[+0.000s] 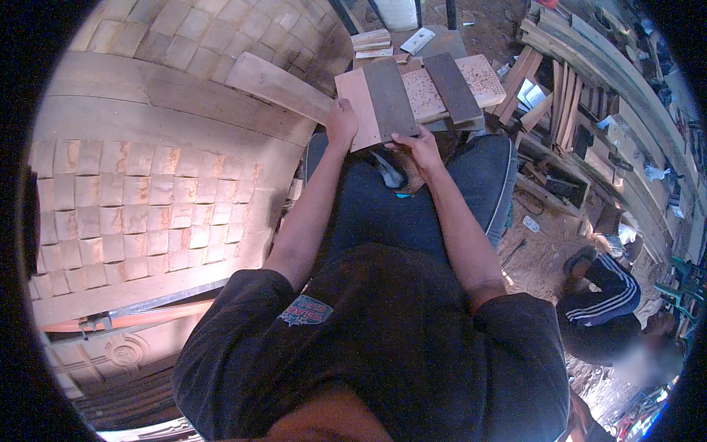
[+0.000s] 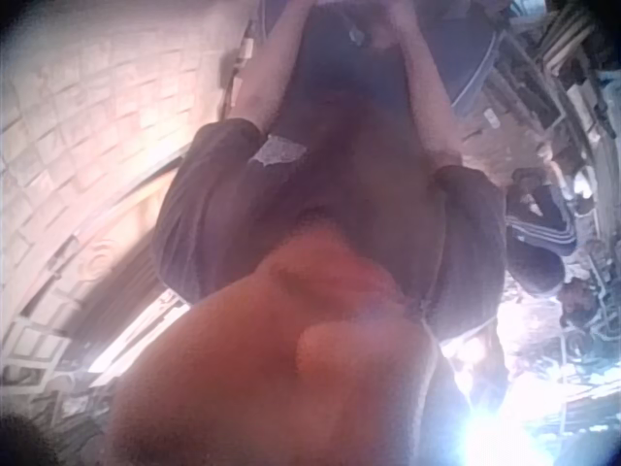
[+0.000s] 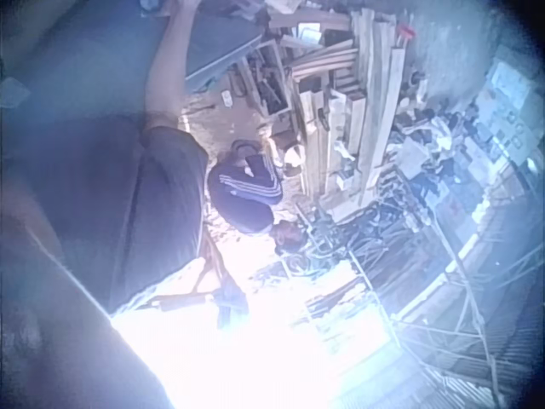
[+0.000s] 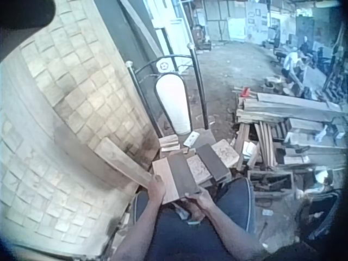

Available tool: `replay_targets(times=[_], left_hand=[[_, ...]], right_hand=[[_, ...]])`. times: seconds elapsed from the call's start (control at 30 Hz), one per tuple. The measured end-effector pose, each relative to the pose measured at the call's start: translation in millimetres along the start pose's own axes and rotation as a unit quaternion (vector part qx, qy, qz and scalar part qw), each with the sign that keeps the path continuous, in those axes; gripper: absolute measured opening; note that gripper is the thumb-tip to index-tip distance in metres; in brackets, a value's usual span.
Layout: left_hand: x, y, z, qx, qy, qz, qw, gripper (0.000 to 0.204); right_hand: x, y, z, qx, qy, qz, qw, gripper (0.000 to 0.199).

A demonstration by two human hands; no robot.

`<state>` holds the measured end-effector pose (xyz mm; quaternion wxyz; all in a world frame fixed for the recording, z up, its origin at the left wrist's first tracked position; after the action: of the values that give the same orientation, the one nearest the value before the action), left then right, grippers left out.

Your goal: The person aligns and fits small wooden panels together by hand while sitting on the floor, using a hammer to tap them into place and turning the boards over to check the fit.

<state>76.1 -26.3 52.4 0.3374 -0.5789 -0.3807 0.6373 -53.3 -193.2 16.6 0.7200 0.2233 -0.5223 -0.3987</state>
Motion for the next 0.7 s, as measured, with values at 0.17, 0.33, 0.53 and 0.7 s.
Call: replay_targets(times=[0.17,0.33,0.53,0.7], left_hand=[[1,-1,0,-0.005,0.006,0.004,1.0,0.048],[-2,-7,6,-0.006,0.006,0.041,0.999,0.058],[-9,-14,12,0.026,0.019,0.121,0.992,0.077],[-5,-12,7,0.021,0.026,0.112,0.993,0.082]], right_hand=[[0,1,-1,0.003,-0.003,0.0,1.0,0.036],[-1,2,-1,0.01,-0.003,0.003,1.0,0.036],[1,3,0,0.004,-0.009,-0.004,1.0,0.036],[1,3,-1,0.014,0.0,0.021,1.0,0.035]])
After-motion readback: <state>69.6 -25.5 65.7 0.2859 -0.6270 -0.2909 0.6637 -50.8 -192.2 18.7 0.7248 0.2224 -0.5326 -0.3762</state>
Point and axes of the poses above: each hand's wrist, its own z-axis away from the middle knuckle, its own y-axis out of the palm, x = y × z, the point moved 4 cm from there along -z, towards the middle knuckle, and after that the axes turned 13 degrees about -z, right-handed, at the moved point
